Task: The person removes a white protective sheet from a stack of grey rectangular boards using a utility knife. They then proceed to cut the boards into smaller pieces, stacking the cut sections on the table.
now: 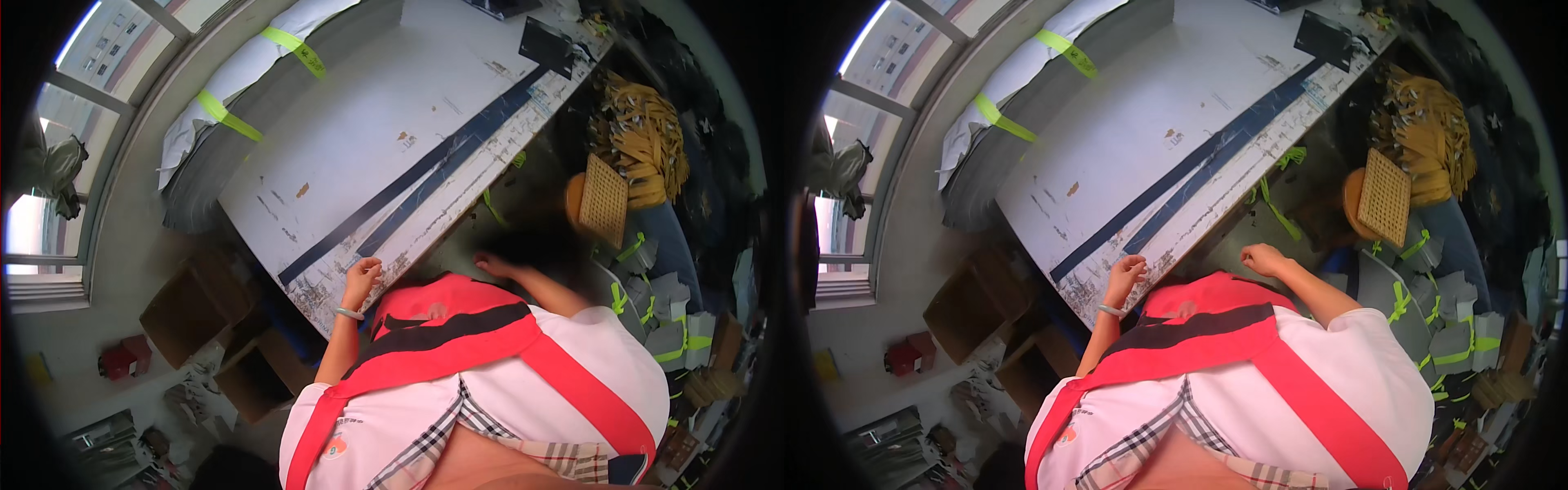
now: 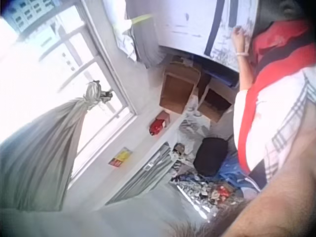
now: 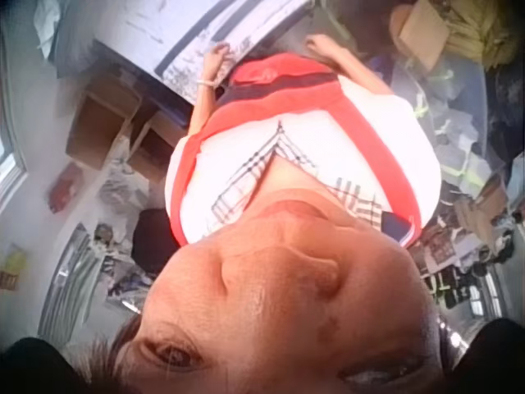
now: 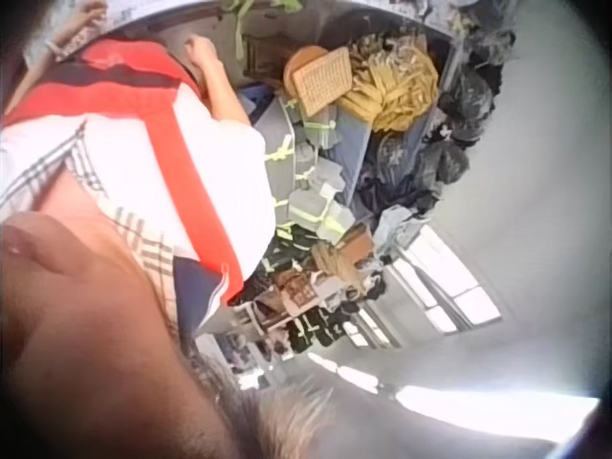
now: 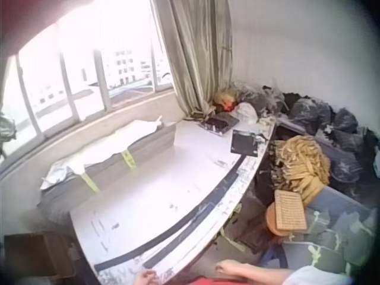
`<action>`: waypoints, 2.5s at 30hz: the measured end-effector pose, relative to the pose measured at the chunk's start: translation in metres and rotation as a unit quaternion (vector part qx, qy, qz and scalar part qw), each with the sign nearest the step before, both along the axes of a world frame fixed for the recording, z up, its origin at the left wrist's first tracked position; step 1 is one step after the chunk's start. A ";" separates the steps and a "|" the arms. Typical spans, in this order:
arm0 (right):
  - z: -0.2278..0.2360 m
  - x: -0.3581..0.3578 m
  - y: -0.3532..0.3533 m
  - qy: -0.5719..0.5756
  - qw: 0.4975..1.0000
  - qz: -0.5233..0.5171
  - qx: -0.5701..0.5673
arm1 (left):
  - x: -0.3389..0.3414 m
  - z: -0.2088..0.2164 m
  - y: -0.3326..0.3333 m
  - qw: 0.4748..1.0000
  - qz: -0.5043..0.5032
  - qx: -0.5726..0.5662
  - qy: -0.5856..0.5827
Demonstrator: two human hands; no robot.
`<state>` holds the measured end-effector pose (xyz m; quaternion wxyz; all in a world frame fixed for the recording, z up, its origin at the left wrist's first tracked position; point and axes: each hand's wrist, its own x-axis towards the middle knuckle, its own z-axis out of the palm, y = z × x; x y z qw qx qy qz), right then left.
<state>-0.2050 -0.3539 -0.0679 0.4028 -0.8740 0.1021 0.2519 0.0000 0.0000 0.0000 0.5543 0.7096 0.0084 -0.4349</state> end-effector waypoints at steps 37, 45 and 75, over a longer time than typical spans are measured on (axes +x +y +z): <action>0.170 0.609 0.024 -0.373 0.904 0.210 0.012 | 0.220 -0.010 0.113 0.595 0.706 -0.380 0.058; 0.191 0.770 0.077 -0.595 0.781 0.126 -0.142 | 0.355 -0.050 0.191 0.469 0.754 -0.457 0.055; 0.166 0.815 0.115 -0.521 0.831 0.149 -0.128 | 0.481 -0.118 0.251 0.482 0.643 -0.591 -0.061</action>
